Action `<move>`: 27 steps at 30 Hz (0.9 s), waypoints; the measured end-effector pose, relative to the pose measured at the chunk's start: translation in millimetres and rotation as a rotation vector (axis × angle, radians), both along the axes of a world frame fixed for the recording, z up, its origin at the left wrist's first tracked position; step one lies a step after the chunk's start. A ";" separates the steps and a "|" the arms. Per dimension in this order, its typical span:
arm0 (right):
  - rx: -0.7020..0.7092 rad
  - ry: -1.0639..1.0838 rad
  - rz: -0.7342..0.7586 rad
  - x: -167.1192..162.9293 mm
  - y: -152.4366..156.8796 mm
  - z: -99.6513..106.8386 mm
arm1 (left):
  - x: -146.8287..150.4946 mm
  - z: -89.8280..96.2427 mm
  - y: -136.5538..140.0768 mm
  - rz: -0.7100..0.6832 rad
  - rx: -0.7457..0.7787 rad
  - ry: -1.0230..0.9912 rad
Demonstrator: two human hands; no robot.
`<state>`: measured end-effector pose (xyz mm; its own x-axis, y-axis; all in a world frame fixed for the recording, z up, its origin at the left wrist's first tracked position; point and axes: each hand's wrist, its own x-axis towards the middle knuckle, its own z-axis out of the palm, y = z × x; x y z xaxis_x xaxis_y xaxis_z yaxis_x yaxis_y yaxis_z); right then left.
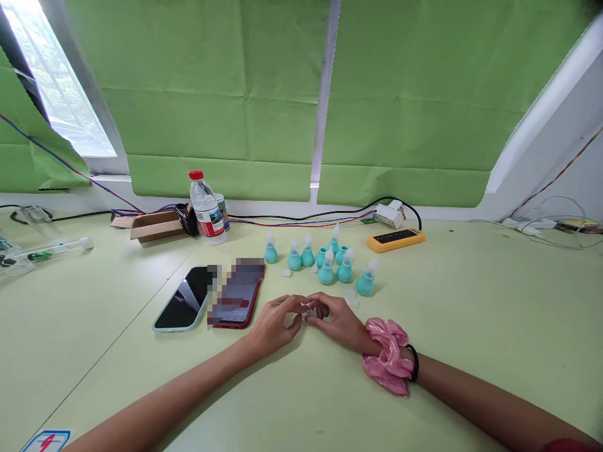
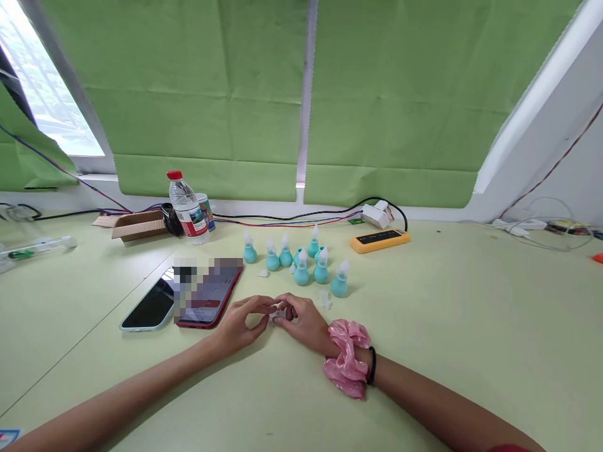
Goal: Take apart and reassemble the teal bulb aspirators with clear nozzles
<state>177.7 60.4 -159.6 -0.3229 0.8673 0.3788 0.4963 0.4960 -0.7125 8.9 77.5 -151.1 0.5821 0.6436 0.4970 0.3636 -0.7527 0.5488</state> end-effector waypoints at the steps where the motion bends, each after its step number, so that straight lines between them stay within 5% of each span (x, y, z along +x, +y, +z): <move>1: 0.008 -0.010 0.002 0.0 -0.2 -0.2 | 0.4 0.9 -1.0 0.006 -0.022 -0.005; 10: 0.078 -0.035 -0.001 2.0 -0.8 -2.7 | -1.9 9.3 -0.5 0.118 -0.282 -0.292; 21: 0.390 -0.141 0.078 0.1 -6.9 3.0 | -0.9 0.4 10.3 -0.136 -0.757 -0.305; 27: 0.584 -0.270 0.021 7.7 -2.2 53.4 | -2.6 1.2 12.4 -0.099 -0.844 -0.386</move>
